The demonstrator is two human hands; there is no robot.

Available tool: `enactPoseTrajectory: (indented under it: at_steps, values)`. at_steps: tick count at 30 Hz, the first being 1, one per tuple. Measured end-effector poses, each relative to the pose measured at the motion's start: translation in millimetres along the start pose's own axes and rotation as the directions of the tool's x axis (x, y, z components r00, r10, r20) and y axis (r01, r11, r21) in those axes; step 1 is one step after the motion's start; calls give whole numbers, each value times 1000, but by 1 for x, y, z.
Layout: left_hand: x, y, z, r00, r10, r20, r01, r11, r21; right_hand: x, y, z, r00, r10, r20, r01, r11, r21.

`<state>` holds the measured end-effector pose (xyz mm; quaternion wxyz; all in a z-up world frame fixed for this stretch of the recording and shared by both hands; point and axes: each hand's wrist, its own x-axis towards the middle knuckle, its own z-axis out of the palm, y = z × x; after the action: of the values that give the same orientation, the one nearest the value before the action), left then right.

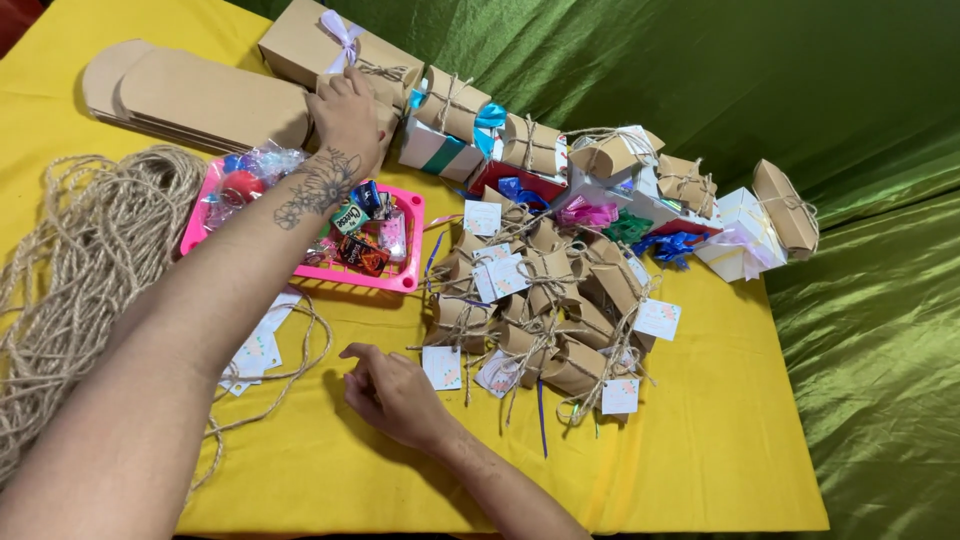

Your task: The person ties twine around small cardboard boxes, attaches small paper tags, and places individual candies from a tray into the boxes.

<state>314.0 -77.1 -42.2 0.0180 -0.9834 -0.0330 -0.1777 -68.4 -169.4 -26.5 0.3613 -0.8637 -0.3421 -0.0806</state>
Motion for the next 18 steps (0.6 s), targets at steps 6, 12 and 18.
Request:
enactPoseTrajectory:
  at_steps: [6,12,18]
  values:
    - [-15,-14,-25,999,-37,1,31,830,-557,1,-1,-4,1000,12,-8,-12,999,37]
    - [-58,-56,-122,949,-138,-282,-239,268,-933,-2,3,-1,1000,6,-19,-6,1000,8]
    - [-242,-85,-177,996,83,15,20,-62,-998,-3,-5,-2,936,226,-271,-183,967,175]
